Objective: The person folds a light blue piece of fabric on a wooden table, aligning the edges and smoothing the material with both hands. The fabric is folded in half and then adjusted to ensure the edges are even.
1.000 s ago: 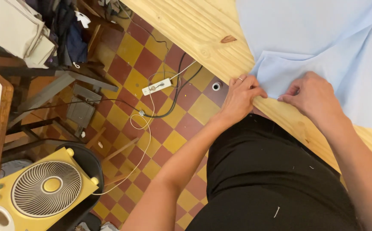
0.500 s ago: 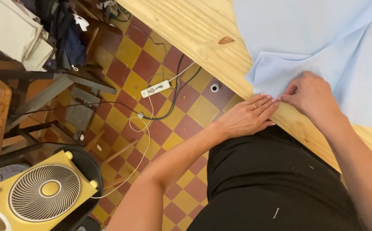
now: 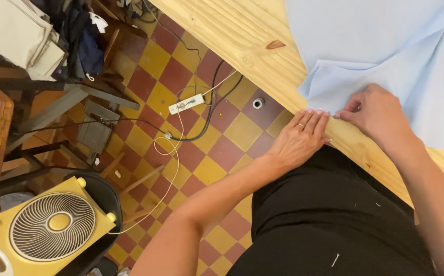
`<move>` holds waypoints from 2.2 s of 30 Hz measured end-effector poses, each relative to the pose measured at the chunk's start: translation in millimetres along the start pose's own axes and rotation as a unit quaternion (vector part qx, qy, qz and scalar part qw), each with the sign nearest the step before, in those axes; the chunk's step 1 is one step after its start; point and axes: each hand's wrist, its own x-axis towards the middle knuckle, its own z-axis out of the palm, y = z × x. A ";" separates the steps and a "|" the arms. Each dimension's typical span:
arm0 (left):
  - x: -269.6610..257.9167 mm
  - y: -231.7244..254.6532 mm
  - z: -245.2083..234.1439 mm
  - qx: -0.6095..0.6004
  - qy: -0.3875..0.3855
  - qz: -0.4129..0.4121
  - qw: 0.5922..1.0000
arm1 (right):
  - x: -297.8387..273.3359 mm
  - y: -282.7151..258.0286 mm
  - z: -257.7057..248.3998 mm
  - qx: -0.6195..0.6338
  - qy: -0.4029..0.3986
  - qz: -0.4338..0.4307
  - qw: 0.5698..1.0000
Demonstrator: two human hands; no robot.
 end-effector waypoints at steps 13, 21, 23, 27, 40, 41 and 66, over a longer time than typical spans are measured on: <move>3.8 21.6 -7.3 0.100 -0.058 0.001 0.993 | -62.1 122.9 47.6 -0.104 0.309 -0.310 0.893; 7.3 35.8 -10.4 0.161 -0.182 -0.012 0.970 | -49.6 127.9 30.6 -0.023 0.221 -0.234 0.946; 7.5 39.3 -1.0 0.159 -0.178 -0.021 0.971 | -47.9 126.9 25.7 -0.015 0.198 -0.228 0.953; 17.9 46.5 -1.4 0.180 -0.184 -0.029 0.966 | -40.7 126.1 12.4 0.016 0.155 -0.212 0.965; 27.3 65.2 5.7 0.253 -0.236 0.005 0.938 | -41.4 107.8 -3.4 0.002 0.084 -0.125 0.989; 28.8 67.7 4.3 0.242 -0.257 -0.003 0.936 | -41.4 110.9 -1.0 -0.008 0.092 -0.130 0.987; 43.6 114.8 -24.9 0.155 -0.050 -0.011 0.987 | -29.3 109.8 -10.7 -0.113 0.074 -0.122 0.983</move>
